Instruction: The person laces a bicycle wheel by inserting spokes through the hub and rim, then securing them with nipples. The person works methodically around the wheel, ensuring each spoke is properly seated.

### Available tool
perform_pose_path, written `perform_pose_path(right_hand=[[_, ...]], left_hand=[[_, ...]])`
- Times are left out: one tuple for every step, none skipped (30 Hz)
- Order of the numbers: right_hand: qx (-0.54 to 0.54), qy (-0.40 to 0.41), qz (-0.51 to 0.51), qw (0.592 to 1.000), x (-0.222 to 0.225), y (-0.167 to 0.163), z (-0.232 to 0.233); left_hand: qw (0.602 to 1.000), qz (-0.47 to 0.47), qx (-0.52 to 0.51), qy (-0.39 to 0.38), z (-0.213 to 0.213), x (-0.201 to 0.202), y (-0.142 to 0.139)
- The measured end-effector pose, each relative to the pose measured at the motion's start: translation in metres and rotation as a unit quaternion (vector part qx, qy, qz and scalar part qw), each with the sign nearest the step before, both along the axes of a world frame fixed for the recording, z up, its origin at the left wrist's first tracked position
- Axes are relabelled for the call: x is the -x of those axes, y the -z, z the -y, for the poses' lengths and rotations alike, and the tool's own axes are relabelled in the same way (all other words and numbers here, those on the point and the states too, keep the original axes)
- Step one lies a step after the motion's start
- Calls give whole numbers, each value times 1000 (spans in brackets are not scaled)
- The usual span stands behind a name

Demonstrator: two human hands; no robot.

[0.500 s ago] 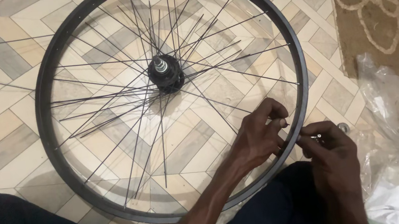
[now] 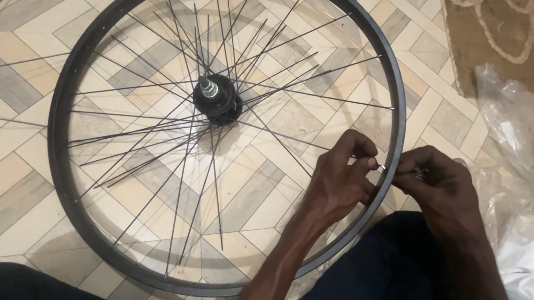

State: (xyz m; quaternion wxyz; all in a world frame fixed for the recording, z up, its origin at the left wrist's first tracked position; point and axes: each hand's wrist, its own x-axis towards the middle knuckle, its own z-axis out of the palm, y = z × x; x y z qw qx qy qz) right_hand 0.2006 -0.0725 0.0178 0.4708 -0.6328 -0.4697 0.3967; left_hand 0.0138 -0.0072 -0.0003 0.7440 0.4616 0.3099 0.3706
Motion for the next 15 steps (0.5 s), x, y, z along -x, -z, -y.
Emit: perform_pose_path(right_hand=[[-5,-5,-5,1000,0,0,-1],[-10,-9,-10,1000,1,-1,-2],[-9,-8,-11,1000,2,-2,-2],[-6,-6,-11,1000,4,-2,-2],[-4,-5,-12,1000,5,-3,-3],[11,9,14,1000,6,-4,-4],[25,23,40,999,6,-4,-7],[40,37,66,996,8,-5,-8],[40,27,55,997,9,-6,-8],[40,16,43,998,10,-9,-8],[39,5,32,999,11,-11,-9],[45,5,53,998,10,-16,-11],[53,5,69,996,10,-21,-9],[62,5,85,994,12,-26,-4],[75,14,104,992,13,-30,-2]], left_hand=[[1000,-2,-1,1,0,1,0],[1000,-4,-3,1,-1,1,-1],[1000,-7,-4,1,-2,2,-1],[1000,-7,-3,-2,-1,3,-1],[1000,-7,-2,-5,-2,4,-2],[1000,-6,-1,-7,-2,4,-3],[1000,-10,1,-6,-4,3,-4],[1000,-15,2,-5,-5,4,-5],[1000,-20,5,-5,-4,5,-5],[1000,-14,3,-7,-3,5,-6],[1000,-7,1,-10,-2,4,-8],[1000,-2,-4,-16,-3,3,-10],[1000,3,14,-10,-3,5,-11],[999,7,34,-4,0,6,-15],[999,13,49,1,-2,7,-18]])
